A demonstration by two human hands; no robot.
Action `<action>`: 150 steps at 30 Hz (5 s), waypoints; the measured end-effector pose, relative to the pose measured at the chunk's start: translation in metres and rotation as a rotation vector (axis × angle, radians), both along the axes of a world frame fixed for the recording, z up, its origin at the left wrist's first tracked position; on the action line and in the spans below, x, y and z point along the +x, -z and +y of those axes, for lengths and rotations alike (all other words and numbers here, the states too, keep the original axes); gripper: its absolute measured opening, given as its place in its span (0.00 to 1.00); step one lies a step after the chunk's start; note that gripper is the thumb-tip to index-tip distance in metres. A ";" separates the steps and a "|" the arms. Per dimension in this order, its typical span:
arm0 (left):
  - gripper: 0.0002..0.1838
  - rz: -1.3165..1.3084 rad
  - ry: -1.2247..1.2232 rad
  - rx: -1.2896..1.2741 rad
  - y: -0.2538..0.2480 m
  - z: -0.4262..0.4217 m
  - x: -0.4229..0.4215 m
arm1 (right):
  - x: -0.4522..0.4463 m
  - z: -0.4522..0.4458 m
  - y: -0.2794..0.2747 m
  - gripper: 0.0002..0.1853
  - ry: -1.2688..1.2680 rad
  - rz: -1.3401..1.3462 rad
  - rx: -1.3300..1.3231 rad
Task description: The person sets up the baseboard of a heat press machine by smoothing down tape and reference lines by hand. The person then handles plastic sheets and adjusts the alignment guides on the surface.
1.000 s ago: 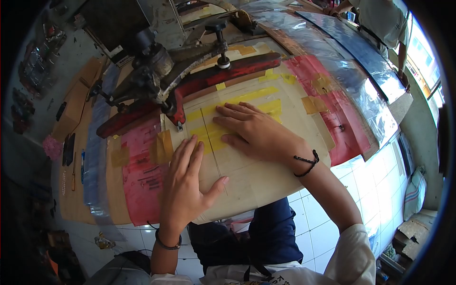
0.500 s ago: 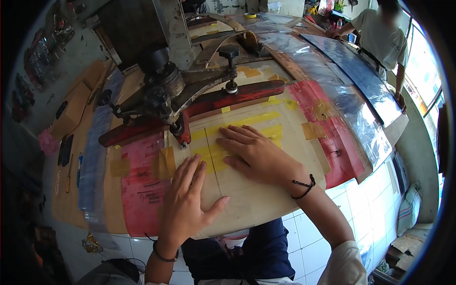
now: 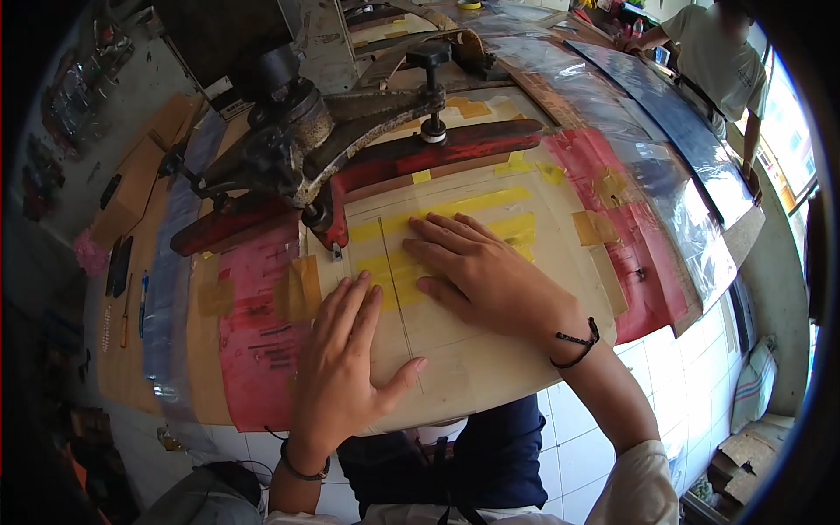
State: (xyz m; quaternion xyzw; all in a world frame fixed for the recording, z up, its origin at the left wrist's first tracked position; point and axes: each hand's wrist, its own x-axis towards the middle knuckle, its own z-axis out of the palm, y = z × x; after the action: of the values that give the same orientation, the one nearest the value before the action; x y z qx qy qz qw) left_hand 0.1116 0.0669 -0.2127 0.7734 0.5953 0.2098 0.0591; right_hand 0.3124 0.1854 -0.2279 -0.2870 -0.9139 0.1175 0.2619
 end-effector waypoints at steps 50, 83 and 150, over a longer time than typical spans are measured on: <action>0.29 -0.170 -0.001 0.158 0.006 -0.067 -0.028 | -0.005 -0.008 -0.015 0.27 0.012 -0.095 -0.004; 0.32 0.049 -0.181 0.491 0.079 -0.089 -0.010 | 0.045 -0.239 0.109 0.15 0.594 1.086 -0.478; 0.22 -0.065 -0.171 0.578 0.085 -0.088 -0.008 | -0.042 -0.141 0.368 0.33 0.748 -0.151 -0.658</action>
State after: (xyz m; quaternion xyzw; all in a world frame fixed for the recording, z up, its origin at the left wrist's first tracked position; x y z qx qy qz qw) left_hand 0.1032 -0.0214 -0.2974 0.6981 0.5718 0.3992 -0.1623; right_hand 0.2701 0.0441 -0.5959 -0.6699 -0.6793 0.2767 0.1150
